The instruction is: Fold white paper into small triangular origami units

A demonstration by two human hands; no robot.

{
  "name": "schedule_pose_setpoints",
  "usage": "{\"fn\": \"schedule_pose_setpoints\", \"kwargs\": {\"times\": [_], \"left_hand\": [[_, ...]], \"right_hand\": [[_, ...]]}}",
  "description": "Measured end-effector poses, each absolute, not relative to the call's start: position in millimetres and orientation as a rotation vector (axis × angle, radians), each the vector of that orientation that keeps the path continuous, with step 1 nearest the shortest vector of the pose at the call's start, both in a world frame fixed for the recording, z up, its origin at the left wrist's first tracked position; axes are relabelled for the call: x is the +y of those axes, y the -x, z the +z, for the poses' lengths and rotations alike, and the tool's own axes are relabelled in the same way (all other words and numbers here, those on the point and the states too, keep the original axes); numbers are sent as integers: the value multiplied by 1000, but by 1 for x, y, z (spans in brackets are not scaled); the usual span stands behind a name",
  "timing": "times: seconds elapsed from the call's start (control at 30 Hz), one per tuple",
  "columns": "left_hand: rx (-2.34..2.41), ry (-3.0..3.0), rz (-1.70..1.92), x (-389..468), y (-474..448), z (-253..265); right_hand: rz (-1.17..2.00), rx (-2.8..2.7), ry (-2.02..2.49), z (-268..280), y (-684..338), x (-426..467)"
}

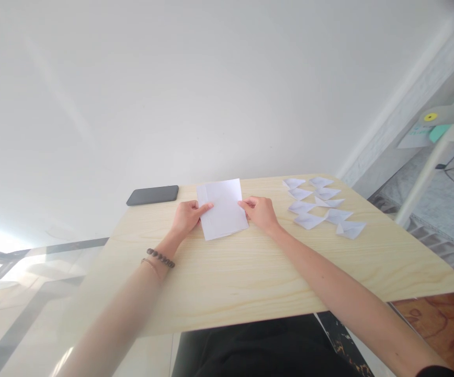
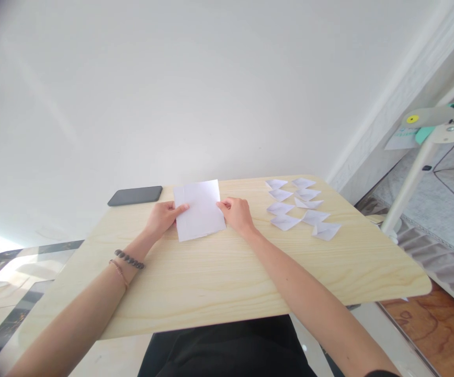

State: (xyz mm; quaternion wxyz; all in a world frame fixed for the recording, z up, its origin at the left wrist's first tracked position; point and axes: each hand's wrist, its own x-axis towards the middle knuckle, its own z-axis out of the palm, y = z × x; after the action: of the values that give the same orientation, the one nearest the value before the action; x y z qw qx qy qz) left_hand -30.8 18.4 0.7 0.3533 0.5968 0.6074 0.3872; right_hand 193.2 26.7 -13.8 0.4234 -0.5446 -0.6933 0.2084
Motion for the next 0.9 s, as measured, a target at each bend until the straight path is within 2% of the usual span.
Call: {"fn": "schedule_pose_setpoints", "kwargs": {"times": [0.33, 0.73, 0.9], "left_hand": [[1939, -1824, 476, 16, 91, 29], [1990, -2010, 437, 14, 88, 24], [1934, -1984, 558, 17, 71, 20]], "right_hand": [[569, -1739, 1369, -13, -195, 25], [631, -1734, 1347, -12, -194, 23], [699, -1720, 1305, -13, -194, 23]]}}
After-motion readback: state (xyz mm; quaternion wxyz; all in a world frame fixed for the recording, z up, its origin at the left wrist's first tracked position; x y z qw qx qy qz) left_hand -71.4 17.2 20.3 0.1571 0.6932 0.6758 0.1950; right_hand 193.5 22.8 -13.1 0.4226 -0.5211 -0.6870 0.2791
